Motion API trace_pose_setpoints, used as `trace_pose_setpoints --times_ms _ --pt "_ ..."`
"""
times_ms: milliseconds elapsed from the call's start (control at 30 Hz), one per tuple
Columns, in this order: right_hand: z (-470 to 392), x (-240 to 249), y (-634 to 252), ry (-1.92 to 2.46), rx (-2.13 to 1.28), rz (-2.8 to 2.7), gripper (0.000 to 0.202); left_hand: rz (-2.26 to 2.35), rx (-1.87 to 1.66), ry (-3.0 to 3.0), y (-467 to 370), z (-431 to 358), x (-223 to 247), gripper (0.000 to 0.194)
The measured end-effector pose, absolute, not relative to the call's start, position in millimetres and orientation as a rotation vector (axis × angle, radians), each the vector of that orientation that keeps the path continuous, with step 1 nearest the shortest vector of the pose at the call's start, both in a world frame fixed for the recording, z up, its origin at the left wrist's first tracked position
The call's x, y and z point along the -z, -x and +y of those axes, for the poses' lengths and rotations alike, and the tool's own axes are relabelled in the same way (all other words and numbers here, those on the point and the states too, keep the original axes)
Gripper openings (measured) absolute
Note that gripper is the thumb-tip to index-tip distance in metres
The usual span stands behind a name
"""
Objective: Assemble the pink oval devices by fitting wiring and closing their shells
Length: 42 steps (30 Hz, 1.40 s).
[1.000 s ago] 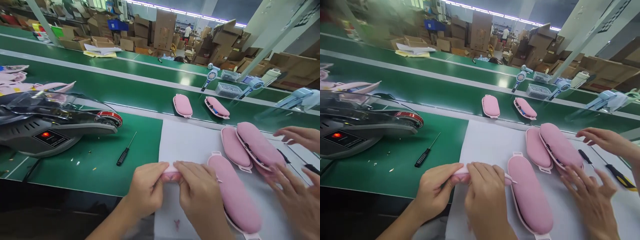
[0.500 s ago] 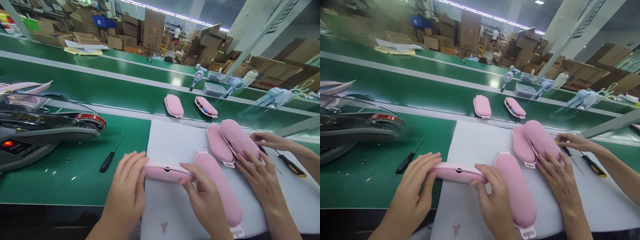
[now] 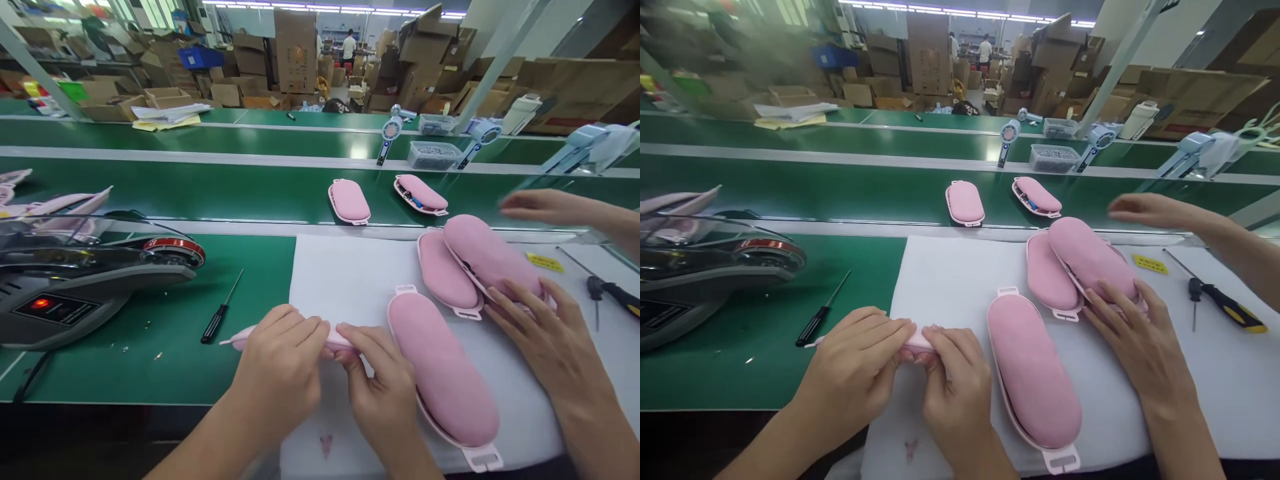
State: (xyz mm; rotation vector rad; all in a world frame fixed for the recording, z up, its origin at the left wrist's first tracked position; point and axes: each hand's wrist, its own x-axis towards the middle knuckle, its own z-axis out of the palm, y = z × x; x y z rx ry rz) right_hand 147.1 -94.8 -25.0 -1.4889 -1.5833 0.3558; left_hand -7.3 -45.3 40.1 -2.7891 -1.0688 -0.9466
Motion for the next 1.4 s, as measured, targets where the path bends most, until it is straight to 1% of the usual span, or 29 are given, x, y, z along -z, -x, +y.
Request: trace_pose_setpoints --times_ms 133,233,300,400,533,633,700,833,900,1033,1133,1200,1233,1300,1333,1367,1400 --pt "-91 22 -154 1.477 -0.249 -1.691 0.041 -1.145 0.863 2.764 19 -47 -36 0.018" --pt "-91 19 -150 1.486 -0.163 -1.696 0.042 -1.352 0.899 2.537 31 -54 -22 0.028" --pt "-90 15 -142 1.497 -0.114 -1.692 0.044 -1.532 0.987 2.423 35 -59 -13 0.029" --pt "-86 13 -127 1.483 -0.098 -1.738 0.044 -1.671 1.158 2.413 37 -65 -3 0.023" --pt "-81 16 -117 1.479 -0.103 -1.788 0.039 -1.666 1.435 2.377 31 -64 3 0.014" --pt "-80 18 -114 1.507 -0.095 -1.749 0.040 -1.638 1.590 2.303 25 -61 6 0.016" --pt "-78 14 -113 1.525 -0.090 -1.735 0.036 -1.634 1.638 2.293 23 -57 5 0.016" --pt "-71 -1 -112 1.528 -0.066 -1.787 0.019 -1.669 1.590 2.358 27 -53 0 0.013" --pt "-69 -8 -113 1.496 -0.072 -1.844 0.015 -1.652 1.510 2.444 33 -54 -1 0.016" --pt "-70 -16 -113 1.447 -0.093 -1.966 0.023 -1.597 1.388 2.493 45 -59 5 0.029" --pt "-73 -18 -112 1.423 0.008 -2.014 0.025 -1.621 1.346 2.405 52 -62 14 0.029" --pt "-74 -22 -115 1.414 0.030 -2.108 0.034 -1.647 1.340 2.388 58 -61 17 0.030" --pt "-72 -25 -118 1.436 -0.021 -2.161 0.039 -1.668 1.351 2.380 62 -60 17 0.031" --pt "-58 -33 -124 1.594 -0.310 -2.156 0.045 -1.742 1.413 2.313 71 -55 14 0.032" --pt "-44 -38 -127 1.694 -0.486 -2.081 0.040 -1.792 1.456 2.261 75 -53 10 0.031" --pt "-27 -42 -129 1.798 -0.672 -1.952 0.032 -1.840 1.497 2.207 80 -50 6 0.029" --pt "-4 -46 -130 1.870 -0.757 -1.841 0.020 -1.878 1.523 2.169 83 -46 2 0.027"
